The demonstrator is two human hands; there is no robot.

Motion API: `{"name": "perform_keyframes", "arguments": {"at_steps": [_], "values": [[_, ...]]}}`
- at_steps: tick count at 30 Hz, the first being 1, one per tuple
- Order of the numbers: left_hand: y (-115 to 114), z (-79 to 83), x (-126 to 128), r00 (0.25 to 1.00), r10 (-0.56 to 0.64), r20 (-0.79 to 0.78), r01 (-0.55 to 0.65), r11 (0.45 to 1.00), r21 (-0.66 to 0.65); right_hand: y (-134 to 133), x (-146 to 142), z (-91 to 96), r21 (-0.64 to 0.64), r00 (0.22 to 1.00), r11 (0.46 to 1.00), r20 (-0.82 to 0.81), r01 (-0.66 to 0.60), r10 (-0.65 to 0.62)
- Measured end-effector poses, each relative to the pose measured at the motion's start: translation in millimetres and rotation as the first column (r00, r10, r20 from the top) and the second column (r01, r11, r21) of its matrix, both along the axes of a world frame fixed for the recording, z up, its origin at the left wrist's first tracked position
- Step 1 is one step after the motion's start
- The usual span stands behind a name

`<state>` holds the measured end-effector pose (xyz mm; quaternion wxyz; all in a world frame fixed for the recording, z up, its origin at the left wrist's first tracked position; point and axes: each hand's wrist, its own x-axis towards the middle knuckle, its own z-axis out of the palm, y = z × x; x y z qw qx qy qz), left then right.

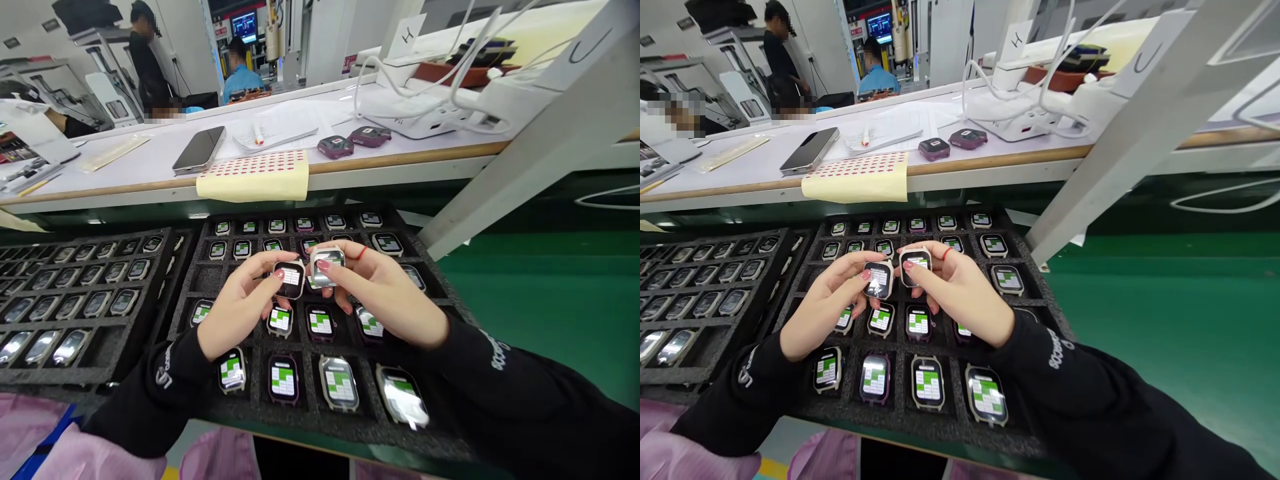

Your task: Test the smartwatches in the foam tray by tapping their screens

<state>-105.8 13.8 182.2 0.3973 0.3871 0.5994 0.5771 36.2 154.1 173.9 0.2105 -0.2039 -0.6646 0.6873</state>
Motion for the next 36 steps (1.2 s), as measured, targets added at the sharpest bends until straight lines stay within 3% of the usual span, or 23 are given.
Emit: {"name": "perform_keyframes", "arguments": {"at_steps": [6,16,21,27,29,32,36], "values": [[-2,1.9,-1,1.0,0.007,0.024,-0.008,1.0,0.018,2,2,-4.0,-0.07,0.997,0.996,-0.06,-0.054,0.049],[-3,5.1,-1,0.997,0.066,-0.032,-0.066,0.998,0.0,1,1,-1.2,-0.058,0.999,0.997,-0.012,-0.049,0.048],[-5,6.0,-1,0.994,0.09,-0.068,-0.087,0.995,0.05,-1,3,1.3,-0.041,0.997,0.996,-0.016,-0.078,0.077],[-11,14.2,-3,0.992,0.094,-0.084,-0.086,0.991,0.098,-1,7,5.4,-0.164,0.982,0.971,-0.092,-0.176,0.162],[-16,20.7,-4,0.996,0.059,-0.069,-0.05,0.991,0.125,-6,13,13.1,-0.087,0.981,0.983,-0.126,-0.161,0.149],[-24,32.8,-7,1.0,-0.015,0.011,0.013,0.982,0.187,-21,30,31.8,0.212,0.979,0.975,-0.174,-0.069,0.107],[-38,45.7,-7,0.998,-0.051,0.043,0.033,0.938,0.345,-51,58,56.6,0.631,0.94,0.775,-0.273,0.014,0.205]]}}
